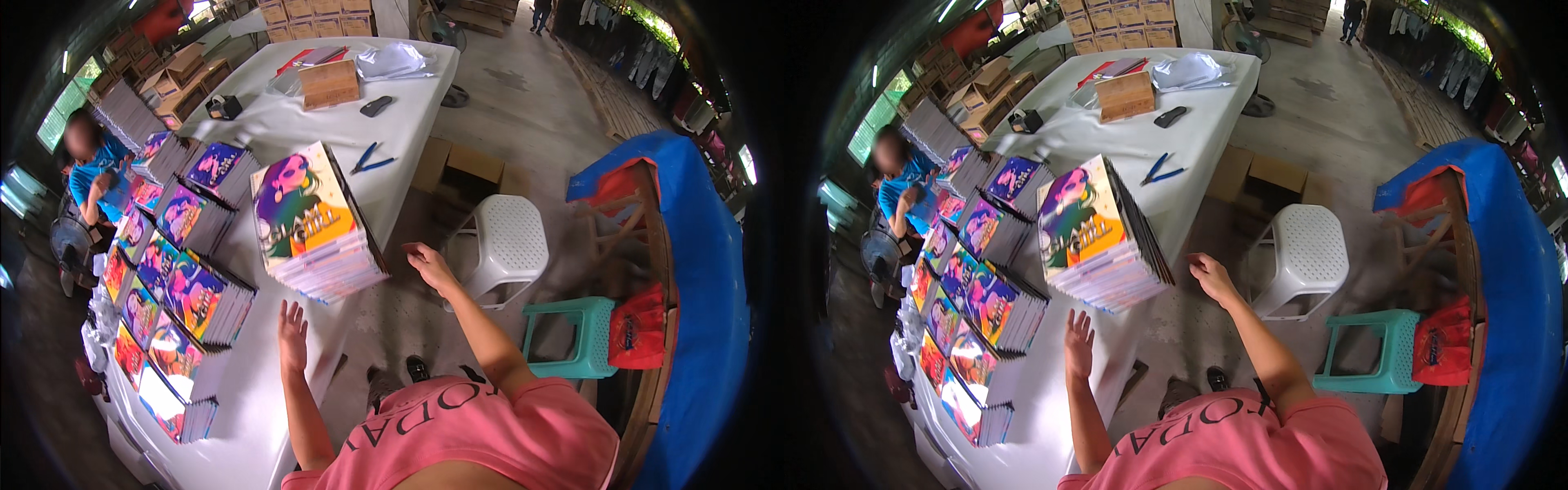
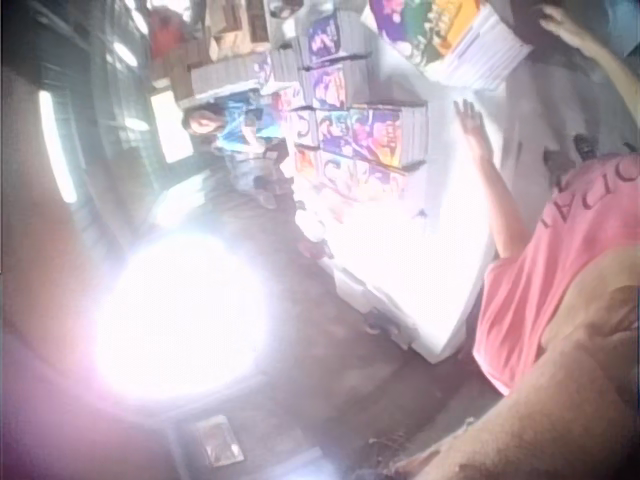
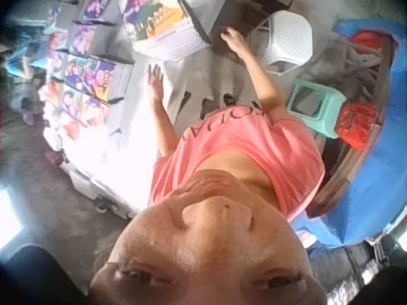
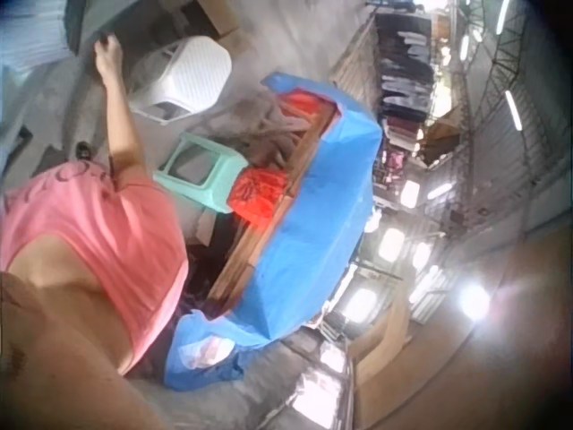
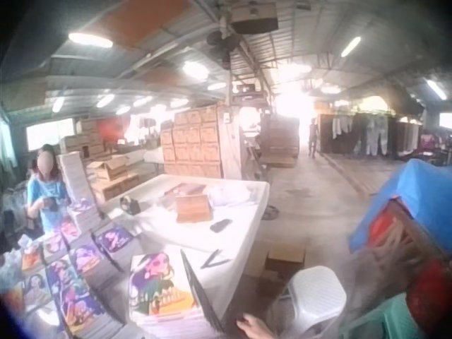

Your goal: The person binds notebooks by threading a spiral wire through pre-punched holes and using pliers to trim and crimp the wire ends.

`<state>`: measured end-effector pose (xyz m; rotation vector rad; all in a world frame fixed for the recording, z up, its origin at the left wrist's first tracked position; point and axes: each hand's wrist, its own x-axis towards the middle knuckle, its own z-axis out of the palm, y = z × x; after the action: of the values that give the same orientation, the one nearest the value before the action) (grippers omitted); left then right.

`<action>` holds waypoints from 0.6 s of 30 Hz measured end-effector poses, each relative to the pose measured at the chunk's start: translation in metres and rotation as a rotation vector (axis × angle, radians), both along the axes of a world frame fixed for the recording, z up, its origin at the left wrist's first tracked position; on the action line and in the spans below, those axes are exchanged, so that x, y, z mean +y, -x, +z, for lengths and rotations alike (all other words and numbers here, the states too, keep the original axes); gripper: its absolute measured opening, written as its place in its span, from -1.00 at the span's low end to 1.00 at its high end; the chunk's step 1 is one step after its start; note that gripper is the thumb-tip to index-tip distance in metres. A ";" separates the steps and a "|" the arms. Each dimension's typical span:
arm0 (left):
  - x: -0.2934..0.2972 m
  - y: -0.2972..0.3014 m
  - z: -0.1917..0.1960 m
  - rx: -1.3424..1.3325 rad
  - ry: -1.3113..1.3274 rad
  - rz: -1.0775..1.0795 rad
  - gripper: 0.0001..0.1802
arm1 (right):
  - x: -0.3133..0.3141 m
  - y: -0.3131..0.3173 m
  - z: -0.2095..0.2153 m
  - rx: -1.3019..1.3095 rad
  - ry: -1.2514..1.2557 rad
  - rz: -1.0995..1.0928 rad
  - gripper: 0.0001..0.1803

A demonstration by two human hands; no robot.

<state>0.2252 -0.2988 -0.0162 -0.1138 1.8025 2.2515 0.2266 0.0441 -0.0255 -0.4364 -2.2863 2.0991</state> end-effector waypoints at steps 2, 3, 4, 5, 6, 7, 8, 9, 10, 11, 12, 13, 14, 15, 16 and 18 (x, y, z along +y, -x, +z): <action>0.001 -0.003 -0.003 0.133 0.187 -0.179 0.08 | 0.007 0.025 -0.005 0.104 -0.232 -0.032 -0.62; 0.010 -0.003 -0.006 0.250 0.425 -0.245 0.17 | 0.014 0.038 -0.004 0.154 -0.364 -0.053 -0.59; 0.016 -0.001 -0.007 0.375 0.670 -0.293 0.27 | 0.019 0.055 -0.004 0.186 -0.445 -0.045 -0.57; 0.025 0.002 -0.010 0.575 1.111 -0.278 0.33 | 0.025 0.071 -0.003 0.210 -0.528 -0.032 -0.55; 0.034 0.006 -0.020 0.584 1.139 -0.131 0.16 | 0.028 0.081 -0.003 0.222 -0.607 -0.015 -0.52; 0.041 0.015 -0.028 0.513 1.134 -0.137 0.07 | 0.033 0.099 -0.001 0.247 -0.642 0.021 -0.51; 0.047 0.023 -0.031 0.434 1.137 -0.163 -0.01 | 0.036 0.115 -0.002 0.254 -0.665 0.051 -0.49; 0.052 0.033 -0.032 0.370 1.137 -0.193 -0.08 | 0.035 0.127 -0.003 0.265 -0.692 0.069 -0.47; 0.065 0.037 -0.023 0.281 1.010 -0.094 -0.21 | 0.041 0.138 -0.011 0.239 -0.722 0.070 -0.45; 0.066 0.039 -0.018 0.331 1.144 -0.147 -0.26 | 0.045 0.151 -0.025 0.212 -0.750 0.071 -0.43; 0.070 0.039 -0.007 0.225 0.908 -0.134 -0.28 | 0.050 0.165 -0.031 0.191 -0.783 0.083 -0.41; 0.073 0.039 -0.003 0.117 0.674 -0.102 -0.30 | 0.045 0.176 -0.022 0.123 -0.862 0.125 -0.39; 0.071 0.039 -0.006 0.094 0.578 -0.103 -0.31 | 0.034 0.181 -0.004 0.059 -0.943 0.158 -0.37; 0.068 0.038 -0.012 0.112 0.589 -0.122 -0.31 | 0.027 0.188 0.007 -0.006 -1.024 0.181 -0.35; 0.068 0.038 -0.019 0.134 0.598 -0.144 -0.31 | 0.030 0.197 0.002 0.043 -1.074 0.160 -0.36; 0.067 0.042 -0.028 0.157 0.658 -0.162 -0.31 | 0.029 0.212 -0.013 0.131 -1.141 0.153 -0.37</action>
<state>0.1836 -0.2319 -0.0443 0.0901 2.4668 1.5203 0.0147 0.0736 -0.0380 -0.0615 -2.9441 0.5277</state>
